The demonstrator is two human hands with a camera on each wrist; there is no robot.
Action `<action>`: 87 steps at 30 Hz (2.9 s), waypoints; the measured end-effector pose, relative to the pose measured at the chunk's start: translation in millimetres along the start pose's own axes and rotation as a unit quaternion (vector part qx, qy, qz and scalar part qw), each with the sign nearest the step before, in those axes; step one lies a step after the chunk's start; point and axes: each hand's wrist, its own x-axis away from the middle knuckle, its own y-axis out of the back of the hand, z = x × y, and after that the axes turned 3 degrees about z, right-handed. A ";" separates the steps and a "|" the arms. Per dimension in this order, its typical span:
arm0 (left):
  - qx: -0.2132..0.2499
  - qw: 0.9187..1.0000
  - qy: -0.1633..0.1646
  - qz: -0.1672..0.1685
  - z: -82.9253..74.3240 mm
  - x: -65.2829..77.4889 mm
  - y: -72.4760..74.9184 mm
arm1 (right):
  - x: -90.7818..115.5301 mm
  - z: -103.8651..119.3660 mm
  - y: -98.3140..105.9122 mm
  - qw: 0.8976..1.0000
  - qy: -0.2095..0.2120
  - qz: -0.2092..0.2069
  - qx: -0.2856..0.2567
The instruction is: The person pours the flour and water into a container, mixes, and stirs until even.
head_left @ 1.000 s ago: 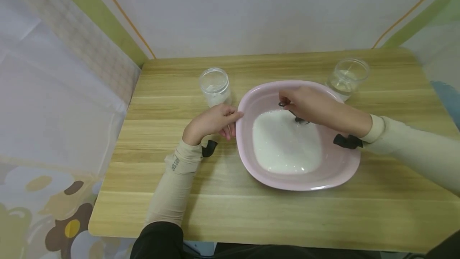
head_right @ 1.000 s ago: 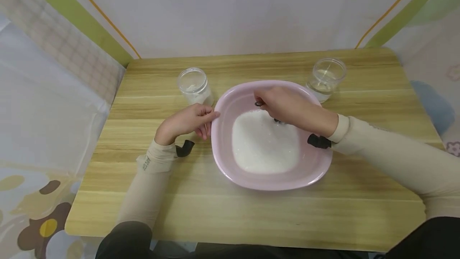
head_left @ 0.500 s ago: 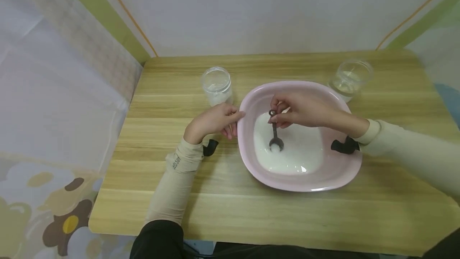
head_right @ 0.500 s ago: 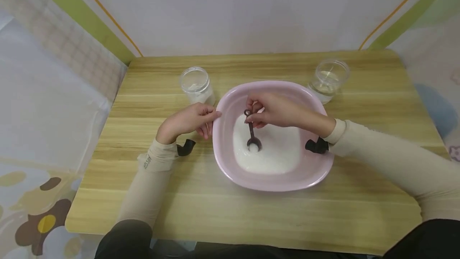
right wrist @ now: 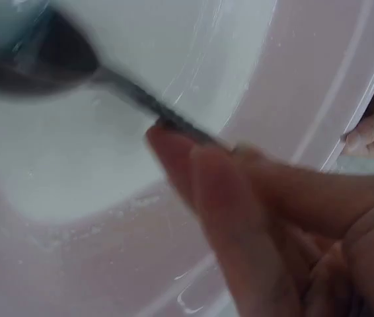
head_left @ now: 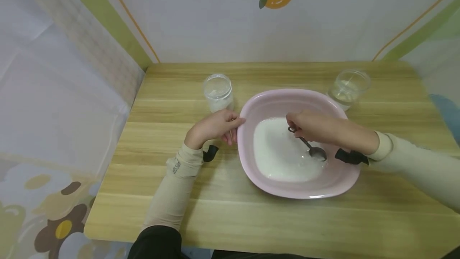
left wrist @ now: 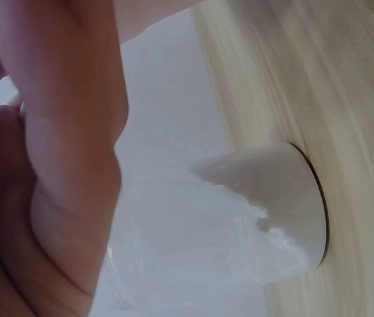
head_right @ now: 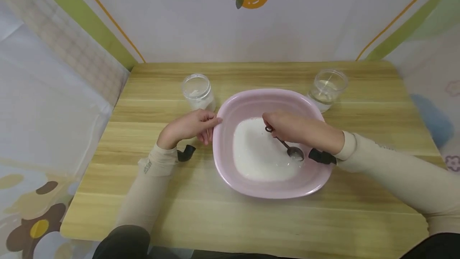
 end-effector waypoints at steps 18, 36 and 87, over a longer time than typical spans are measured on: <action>-0.002 1.000 -0.015 0.000 2.9 -0.5 0.5 | -31.1 -13.2 8.7 0.978 -0.013 -0.153 -0.142; -0.003 1.000 -0.006 0.002 0.2 0.9 2.4 | -16.4 -19.2 12.8 0.996 0.043 -0.016 -0.080; -0.005 1.000 -0.001 0.009 -0.2 -4.3 0.1 | -18.4 -20.5 7.6 0.972 0.015 0.033 -0.232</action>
